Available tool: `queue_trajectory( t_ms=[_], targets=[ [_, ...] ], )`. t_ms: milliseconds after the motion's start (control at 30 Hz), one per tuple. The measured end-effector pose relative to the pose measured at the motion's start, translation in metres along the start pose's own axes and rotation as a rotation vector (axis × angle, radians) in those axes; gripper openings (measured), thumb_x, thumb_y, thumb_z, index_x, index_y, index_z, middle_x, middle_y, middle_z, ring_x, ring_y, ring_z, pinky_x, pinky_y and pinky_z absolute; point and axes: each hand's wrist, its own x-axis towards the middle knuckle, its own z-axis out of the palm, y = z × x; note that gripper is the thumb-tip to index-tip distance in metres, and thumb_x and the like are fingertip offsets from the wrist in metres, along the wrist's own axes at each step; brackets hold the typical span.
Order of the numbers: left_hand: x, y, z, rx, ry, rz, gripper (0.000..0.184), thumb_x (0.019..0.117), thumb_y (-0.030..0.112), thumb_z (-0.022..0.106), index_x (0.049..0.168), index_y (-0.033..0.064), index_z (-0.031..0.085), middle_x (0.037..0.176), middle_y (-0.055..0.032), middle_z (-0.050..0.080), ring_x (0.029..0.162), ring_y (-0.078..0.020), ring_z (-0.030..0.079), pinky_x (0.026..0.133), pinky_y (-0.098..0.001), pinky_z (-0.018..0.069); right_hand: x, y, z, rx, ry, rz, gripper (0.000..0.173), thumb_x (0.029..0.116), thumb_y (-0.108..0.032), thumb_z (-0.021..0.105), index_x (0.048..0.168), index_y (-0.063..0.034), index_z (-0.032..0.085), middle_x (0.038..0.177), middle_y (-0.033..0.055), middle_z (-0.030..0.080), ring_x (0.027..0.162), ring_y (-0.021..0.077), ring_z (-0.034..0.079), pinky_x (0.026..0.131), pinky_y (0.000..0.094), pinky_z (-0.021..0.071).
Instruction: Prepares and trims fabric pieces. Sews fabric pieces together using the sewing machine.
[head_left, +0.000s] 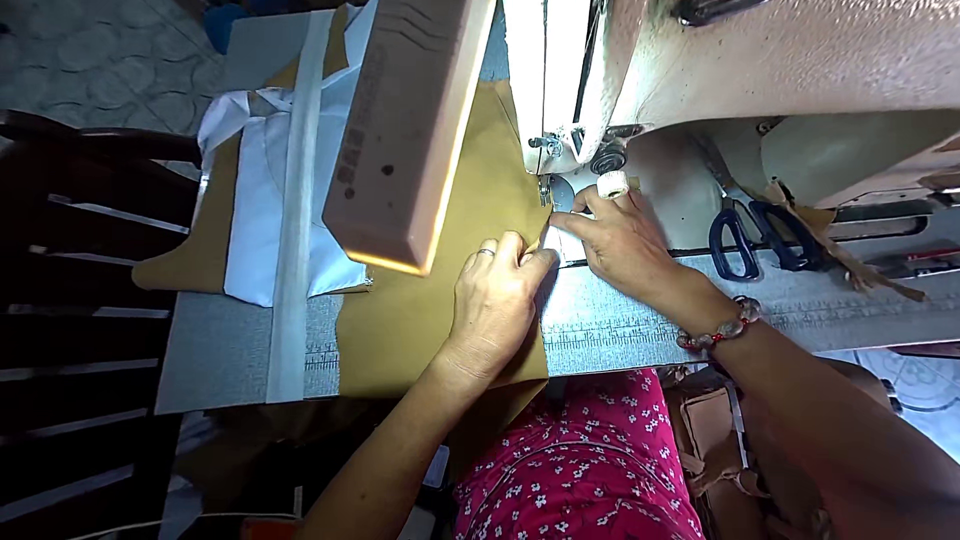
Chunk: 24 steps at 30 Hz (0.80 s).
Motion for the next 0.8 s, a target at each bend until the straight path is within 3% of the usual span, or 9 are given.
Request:
queue_trajectory(
  t_ms=[200,267,333,400,467,633,733,800],
  targets=[
    [-0.002,0.007,0.005,0.089,-0.043,0.004,0.029,0.0896,-0.004,0.061,0.106,0.0114,0.080,0.087,-0.0157,0.061,0.079,-0.0332,0.060,0.064,-0.0427,0.0458,-0.001,-0.001,0.002,-0.013,0.008,0.013,0.040,0.0896,0.006,0.058,0.119,-0.0138,0.076,0.109,0.0193,0.061,0.099,0.0404,0.057,0.080,0.0549,0.0429],
    [-0.002,0.007,0.006,0.040,-0.026,-0.006,0.030,0.0931,-0.002,0.059,0.116,0.0077,0.076,0.087,-0.0162,0.062,0.079,-0.0336,0.062,0.065,-0.0434,0.0480,-0.002,-0.002,0.003,-0.015,0.021,0.023,0.039,0.0904,0.005,0.058,0.119,-0.0135,0.076,0.110,0.0200,0.062,0.101,0.0410,0.057,0.081,0.0549,0.0428],
    [-0.002,0.008,0.005,-0.073,-0.040,-0.062,0.030,0.0988,0.004,0.058,0.128,0.0000,0.065,0.094,-0.0177,0.068,0.084,-0.0329,0.069,0.073,-0.0454,0.0557,-0.006,-0.003,0.005,-0.021,0.026,0.023,0.038,0.0909,0.004,0.057,0.120,-0.0130,0.075,0.113,0.0204,0.061,0.104,0.0418,0.057,0.084,0.0557,0.0431],
    [-0.001,0.010,0.004,-0.164,-0.056,-0.121,0.023,0.0983,0.007,0.063,0.119,-0.0021,0.069,0.093,-0.0163,0.069,0.083,-0.0296,0.070,0.074,-0.0433,0.0577,-0.008,-0.003,0.006,-0.027,0.031,0.024,0.039,0.0907,0.005,0.057,0.120,-0.0128,0.075,0.114,0.0203,0.061,0.105,0.0419,0.056,0.085,0.0559,0.0428],
    [0.001,0.013,0.004,-0.173,-0.054,-0.132,0.016,0.0965,0.008,0.065,0.106,-0.0005,0.076,0.086,-0.0134,0.065,0.076,-0.0264,0.066,0.068,-0.0388,0.0557,-0.008,-0.004,0.005,-0.028,0.023,0.032,0.040,0.0905,0.006,0.057,0.121,-0.0130,0.075,0.114,0.0205,0.061,0.106,0.0421,0.056,0.085,0.0559,0.0425],
    [0.002,0.017,0.009,-0.100,-0.089,-0.118,0.017,0.0974,0.012,0.065,0.102,0.0019,0.078,0.087,-0.0131,0.064,0.078,-0.0281,0.064,0.068,-0.0406,0.0544,-0.008,-0.005,0.005,-0.020,0.027,0.043,0.040,0.0898,0.006,0.058,0.121,-0.0124,0.075,0.116,0.0210,0.060,0.106,0.0429,0.055,0.085,0.0561,0.0421],
    [0.001,0.011,0.009,0.000,-0.067,-0.033,0.030,0.0989,0.024,0.055,0.101,0.0061,0.079,0.093,-0.0136,0.067,0.089,-0.0325,0.062,0.072,-0.0450,0.0480,-0.008,-0.010,-0.002,0.020,0.009,0.064,0.039,0.0905,0.006,0.058,0.122,-0.0101,0.074,0.116,0.0211,0.061,0.106,0.0428,0.056,0.087,0.0561,0.0435],
    [0.000,0.004,0.006,-0.015,-0.069,0.004,0.034,0.0982,0.024,0.050,0.103,0.0084,0.080,0.108,-0.0155,0.070,0.106,-0.0377,0.061,0.082,-0.0511,0.0444,-0.014,-0.024,-0.018,0.091,-0.008,0.099,0.034,0.0930,0.005,0.059,0.122,-0.0051,0.073,0.115,0.0205,0.064,0.107,0.0406,0.060,0.090,0.0526,0.0487]
  ],
)
